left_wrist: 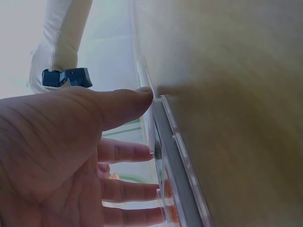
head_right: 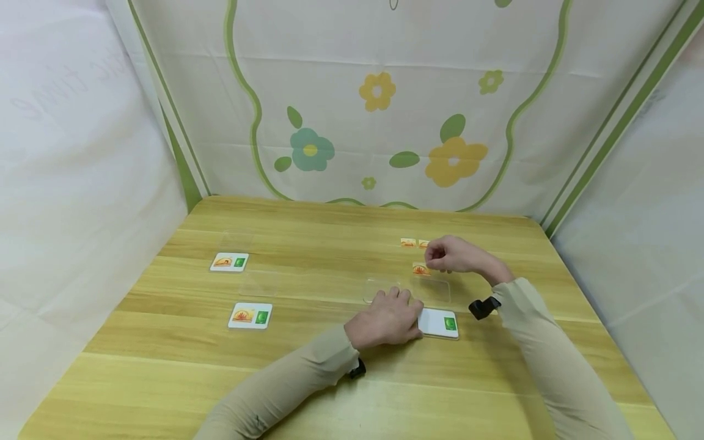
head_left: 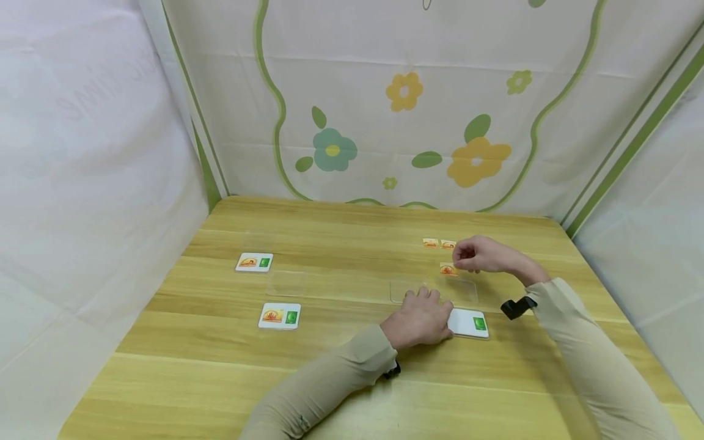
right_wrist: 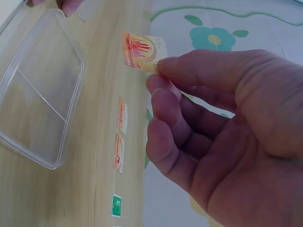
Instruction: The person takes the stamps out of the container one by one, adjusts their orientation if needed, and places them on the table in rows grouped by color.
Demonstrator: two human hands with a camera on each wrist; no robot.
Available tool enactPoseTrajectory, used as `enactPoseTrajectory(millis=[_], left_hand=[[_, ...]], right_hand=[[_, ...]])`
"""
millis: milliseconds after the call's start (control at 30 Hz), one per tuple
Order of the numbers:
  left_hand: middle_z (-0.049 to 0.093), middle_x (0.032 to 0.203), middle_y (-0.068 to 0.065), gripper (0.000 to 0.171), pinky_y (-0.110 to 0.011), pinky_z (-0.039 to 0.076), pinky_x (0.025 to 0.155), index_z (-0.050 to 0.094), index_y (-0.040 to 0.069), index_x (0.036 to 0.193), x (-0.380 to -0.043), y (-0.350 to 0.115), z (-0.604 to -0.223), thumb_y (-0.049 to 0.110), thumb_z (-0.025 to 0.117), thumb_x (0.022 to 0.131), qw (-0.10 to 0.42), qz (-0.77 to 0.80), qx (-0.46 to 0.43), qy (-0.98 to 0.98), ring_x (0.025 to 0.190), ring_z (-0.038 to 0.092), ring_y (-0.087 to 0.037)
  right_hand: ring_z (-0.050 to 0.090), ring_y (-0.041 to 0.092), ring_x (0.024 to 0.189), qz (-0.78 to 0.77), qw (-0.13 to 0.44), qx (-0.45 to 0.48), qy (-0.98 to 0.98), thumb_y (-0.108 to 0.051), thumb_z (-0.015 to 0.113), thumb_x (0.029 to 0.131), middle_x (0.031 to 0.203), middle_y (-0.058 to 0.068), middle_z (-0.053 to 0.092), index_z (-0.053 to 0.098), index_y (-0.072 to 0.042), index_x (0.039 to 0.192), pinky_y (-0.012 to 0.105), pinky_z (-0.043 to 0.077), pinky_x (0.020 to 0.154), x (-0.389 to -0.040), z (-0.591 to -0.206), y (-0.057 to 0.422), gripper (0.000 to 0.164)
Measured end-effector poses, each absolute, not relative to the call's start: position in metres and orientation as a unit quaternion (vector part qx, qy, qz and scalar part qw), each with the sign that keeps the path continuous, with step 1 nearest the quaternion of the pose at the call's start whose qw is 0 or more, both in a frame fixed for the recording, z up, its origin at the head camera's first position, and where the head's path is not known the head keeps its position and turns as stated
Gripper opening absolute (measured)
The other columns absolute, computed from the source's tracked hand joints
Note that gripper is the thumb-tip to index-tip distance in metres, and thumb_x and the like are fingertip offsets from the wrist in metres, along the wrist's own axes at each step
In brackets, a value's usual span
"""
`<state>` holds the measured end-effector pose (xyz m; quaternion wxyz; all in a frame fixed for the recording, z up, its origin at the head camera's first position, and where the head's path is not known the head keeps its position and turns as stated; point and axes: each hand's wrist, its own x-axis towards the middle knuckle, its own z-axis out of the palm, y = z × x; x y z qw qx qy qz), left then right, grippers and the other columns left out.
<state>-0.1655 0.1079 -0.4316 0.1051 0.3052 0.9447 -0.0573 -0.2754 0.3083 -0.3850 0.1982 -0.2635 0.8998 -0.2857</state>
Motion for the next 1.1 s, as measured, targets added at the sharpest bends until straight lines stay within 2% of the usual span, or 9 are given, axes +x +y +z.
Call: enactPoseTrajectory(millis=[267, 567, 800, 933, 1100], left_hand=[[0.055, 0.123, 0.007, 0.049, -0.039, 0.047, 0.089, 0.054, 0.037, 0.130, -0.165, 0.108, -0.431, 0.066, 0.053, 0.090, 0.107, -0.059, 0.300, 0.946, 0.109, 0.051, -0.015], [0.054, 0.124, 0.007, 0.048, -0.038, 0.047, 0.090, 0.054, 0.036, 0.128, -0.164, 0.109, -0.431, 0.066, 0.053, 0.090, 0.108, -0.060, 0.301, 0.946, 0.110, 0.050, -0.015], [0.055, 0.123, 0.007, 0.048, -0.038, 0.047, 0.089, 0.055, 0.035, 0.127, -0.164, 0.108, -0.431, 0.065, 0.052, 0.090, 0.101, -0.061, 0.305, 0.945, 0.109, 0.051, -0.015], [0.055, 0.121, 0.007, 0.047, -0.038, 0.047, 0.088, 0.056, 0.035, 0.126, -0.164, 0.108, -0.431, 0.065, 0.053, 0.090, 0.097, -0.061, 0.307, 0.945, 0.106, 0.050, -0.015], [0.055, 0.122, 0.007, 0.047, -0.039, 0.047, 0.089, 0.056, 0.035, 0.126, -0.164, 0.108, -0.430, 0.065, 0.053, 0.090, 0.101, -0.058, 0.304, 0.946, 0.108, 0.050, -0.015]], right_hand=[[0.054, 0.016, 0.063, -0.281, 0.195, -0.260, 0.903, -0.017, 0.062, 0.097, 0.079, 0.016, 0.062, 0.065, -0.008, 0.091, 0.037, 0.051, 0.059, -0.288, -0.389, 0.303, 0.011], [0.058, 0.025, 0.065, -0.282, 0.190, -0.256, 0.905, -0.016, 0.062, 0.097, 0.082, 0.020, 0.063, 0.066, -0.005, 0.094, 0.041, 0.053, 0.062, -0.298, -0.389, 0.301, 0.013], [0.058, 0.024, 0.066, -0.282, 0.187, -0.252, 0.907, -0.017, 0.062, 0.097, 0.084, 0.022, 0.064, 0.067, -0.005, 0.095, 0.044, 0.053, 0.063, -0.306, -0.390, 0.299, 0.013], [0.058, 0.028, 0.066, -0.286, 0.187, -0.251, 0.906, -0.017, 0.062, 0.097, 0.084, 0.022, 0.064, 0.067, -0.004, 0.095, 0.043, 0.053, 0.063, -0.310, -0.390, 0.298, 0.014], [0.057, 0.023, 0.066, -0.286, 0.192, -0.243, 0.907, -0.017, 0.062, 0.097, 0.085, 0.021, 0.064, 0.067, -0.005, 0.094, 0.043, 0.054, 0.064, -0.315, -0.391, 0.297, 0.014]])
